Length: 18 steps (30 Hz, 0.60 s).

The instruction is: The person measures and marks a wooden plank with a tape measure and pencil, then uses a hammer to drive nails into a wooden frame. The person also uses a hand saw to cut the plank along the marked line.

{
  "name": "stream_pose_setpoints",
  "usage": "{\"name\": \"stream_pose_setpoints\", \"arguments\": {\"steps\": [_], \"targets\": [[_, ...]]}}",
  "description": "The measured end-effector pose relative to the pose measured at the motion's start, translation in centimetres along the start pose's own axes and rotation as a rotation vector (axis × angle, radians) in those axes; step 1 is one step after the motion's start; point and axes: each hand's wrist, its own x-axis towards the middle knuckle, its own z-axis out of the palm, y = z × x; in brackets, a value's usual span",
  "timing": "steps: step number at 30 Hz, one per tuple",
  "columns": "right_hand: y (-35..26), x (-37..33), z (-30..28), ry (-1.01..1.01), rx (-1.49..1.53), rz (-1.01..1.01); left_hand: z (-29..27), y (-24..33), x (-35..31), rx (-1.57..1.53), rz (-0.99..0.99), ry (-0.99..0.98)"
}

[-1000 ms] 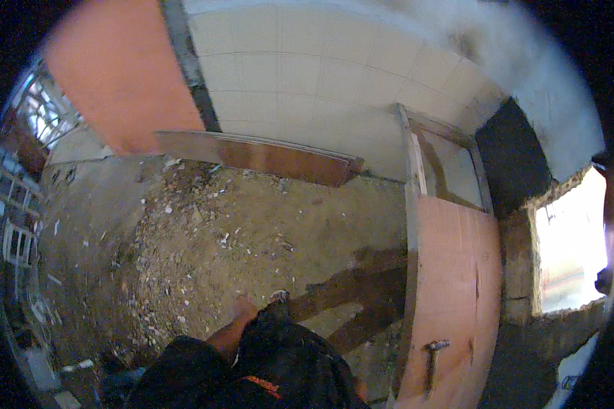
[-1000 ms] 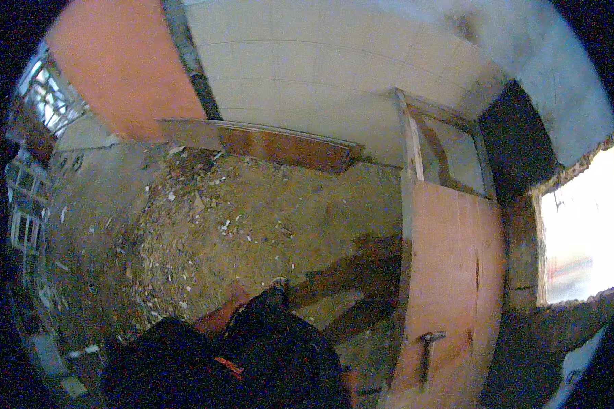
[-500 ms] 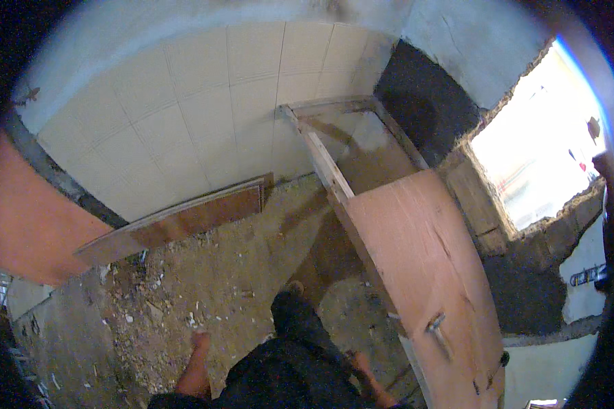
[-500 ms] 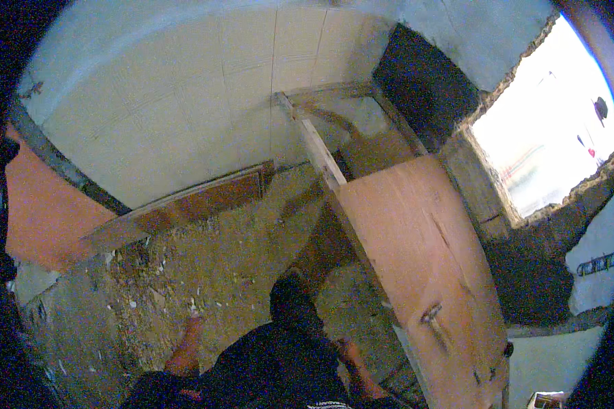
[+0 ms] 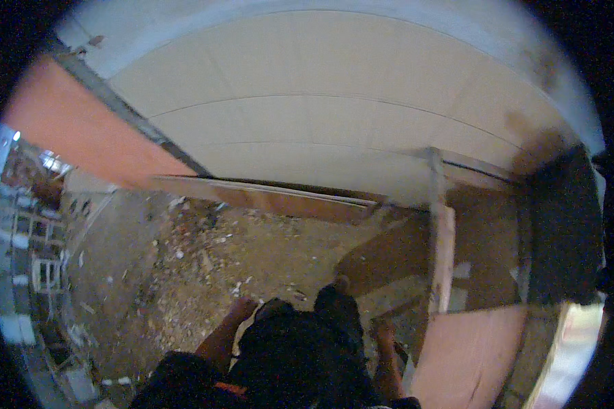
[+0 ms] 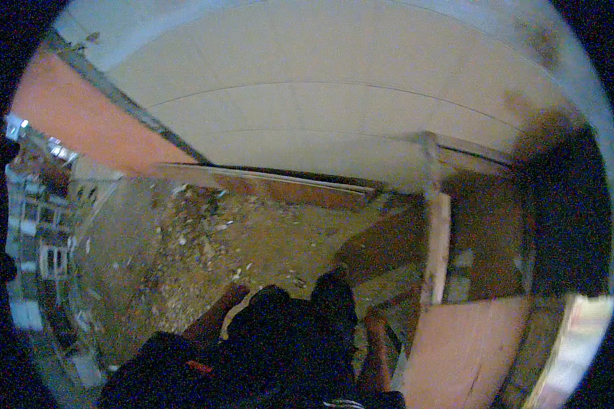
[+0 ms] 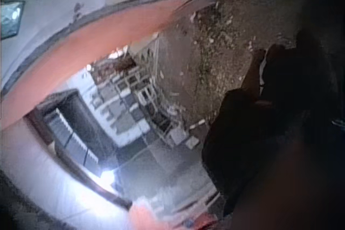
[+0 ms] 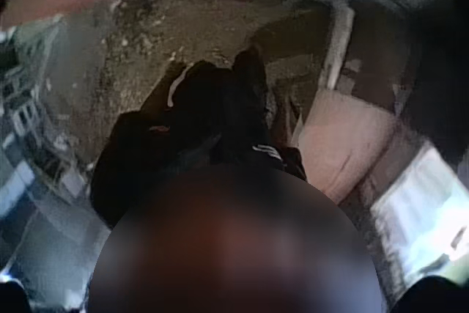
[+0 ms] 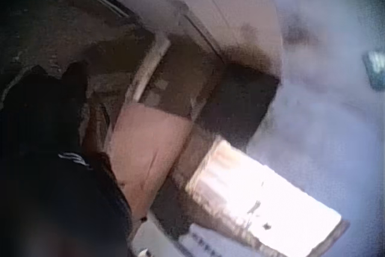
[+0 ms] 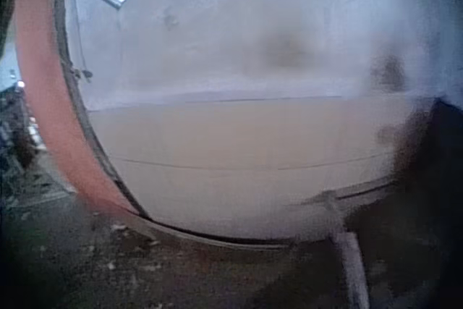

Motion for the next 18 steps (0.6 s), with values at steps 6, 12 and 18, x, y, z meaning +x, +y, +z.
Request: {"name": "stream_pose_setpoints", "arguments": {"steps": [6, 12, 18], "targets": [[5.2, 12.9, -12.5, -0.433, 0.558, 0.782, -1.6, 6.4, 10.0, 0.223, 0.423, 0.187], [0.1, 11.7, -14.5, -0.363, 0.729, 1.007, -1.2, 10.5, 14.6, -0.196, -0.092, -0.373], [-14.4, 5.8, -18.2, -0.111, 0.859, 1.442, -9.0, 6.5, 18.4, 0.098, 0.293, -0.454]]}}
